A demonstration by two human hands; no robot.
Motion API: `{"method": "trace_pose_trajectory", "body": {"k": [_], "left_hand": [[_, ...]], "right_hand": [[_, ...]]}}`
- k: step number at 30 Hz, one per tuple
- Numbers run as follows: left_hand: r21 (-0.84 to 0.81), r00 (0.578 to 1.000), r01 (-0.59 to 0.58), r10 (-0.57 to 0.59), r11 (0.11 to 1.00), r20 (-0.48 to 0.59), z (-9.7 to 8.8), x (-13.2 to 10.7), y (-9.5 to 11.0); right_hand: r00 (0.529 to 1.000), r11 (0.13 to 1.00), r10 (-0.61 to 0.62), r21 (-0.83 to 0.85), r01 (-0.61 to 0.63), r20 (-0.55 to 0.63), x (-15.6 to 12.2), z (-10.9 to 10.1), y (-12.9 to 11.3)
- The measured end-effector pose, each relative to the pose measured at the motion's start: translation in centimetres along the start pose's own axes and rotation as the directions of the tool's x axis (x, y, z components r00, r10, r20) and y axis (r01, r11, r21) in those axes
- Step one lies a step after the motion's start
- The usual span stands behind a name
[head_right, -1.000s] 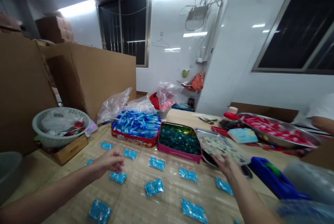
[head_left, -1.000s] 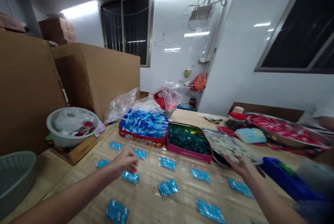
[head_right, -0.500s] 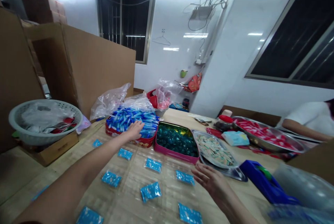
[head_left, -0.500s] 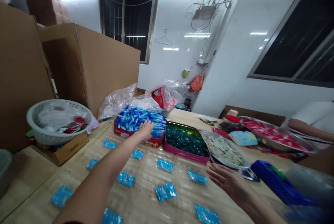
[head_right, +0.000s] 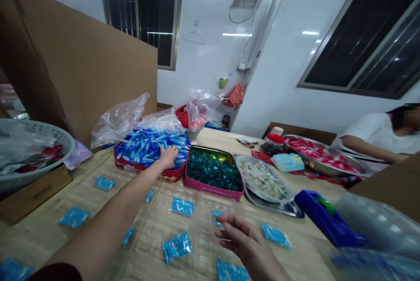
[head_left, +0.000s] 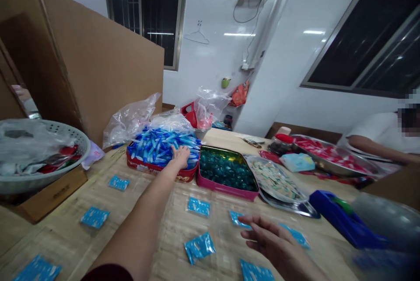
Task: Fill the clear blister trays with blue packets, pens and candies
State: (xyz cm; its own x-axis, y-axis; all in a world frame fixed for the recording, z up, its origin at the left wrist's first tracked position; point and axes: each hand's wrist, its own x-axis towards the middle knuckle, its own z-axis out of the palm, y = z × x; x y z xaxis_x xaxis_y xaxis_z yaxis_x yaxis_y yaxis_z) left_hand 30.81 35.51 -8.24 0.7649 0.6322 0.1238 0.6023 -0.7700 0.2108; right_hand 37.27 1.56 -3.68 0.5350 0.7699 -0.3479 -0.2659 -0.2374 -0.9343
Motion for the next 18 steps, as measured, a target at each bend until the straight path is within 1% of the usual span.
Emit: {"method": "trace_pose_trajectory", "body": {"k": [3, 6, 9, 12, 15, 17, 18], "left_hand": [[-0.008, 0.999, -0.001, 0.001, 1.0, -0.049, 0.0, -0.3, -0.2], [-0.042, 0.995, 0.0, -0.004, 0.999, -0.099, -0.2, -0.7, -0.4], [-0.103, 0.987, 0.011, -0.027, 0.995, -0.16, -0.5, -0.9, -0.4], [-0.195, 0.968, 0.024, -0.072, 0.98, -0.24, -1.2, -0.8, -0.5], [-0.32, 0.927, 0.037, -0.152, 0.947, -0.343, -2.6, -0.3, -0.6], [-0.422, 0.877, 0.062, -0.252, 0.904, -0.41, -3.7, 0.1, -0.8], [-0.48, 0.842, 0.081, -0.318, 0.873, -0.437, -4.3, 0.3, -1.0]], "right_hand": [[0.999, 1.0, -0.001, 0.01, 0.001, 0.032, 0.3, 0.6, 0.4], [0.998, 0.999, 0.015, 0.032, -0.017, 0.063, 0.4, 0.7, 0.9], [0.995, 0.998, 0.023, 0.049, -0.027, 0.093, 0.3, 0.3, 1.6], [0.993, 0.996, 0.034, 0.083, -0.044, 0.117, 0.5, -0.4, 2.5], [0.991, 0.991, 0.045, 0.123, -0.061, 0.127, 0.9, -0.9, 3.5], [0.99, 0.988, 0.052, 0.141, -0.07, 0.128, 1.1, -1.0, 3.8], [0.99, 0.986, 0.054, 0.149, -0.073, 0.129, 1.1, -0.9, 3.9]]}}
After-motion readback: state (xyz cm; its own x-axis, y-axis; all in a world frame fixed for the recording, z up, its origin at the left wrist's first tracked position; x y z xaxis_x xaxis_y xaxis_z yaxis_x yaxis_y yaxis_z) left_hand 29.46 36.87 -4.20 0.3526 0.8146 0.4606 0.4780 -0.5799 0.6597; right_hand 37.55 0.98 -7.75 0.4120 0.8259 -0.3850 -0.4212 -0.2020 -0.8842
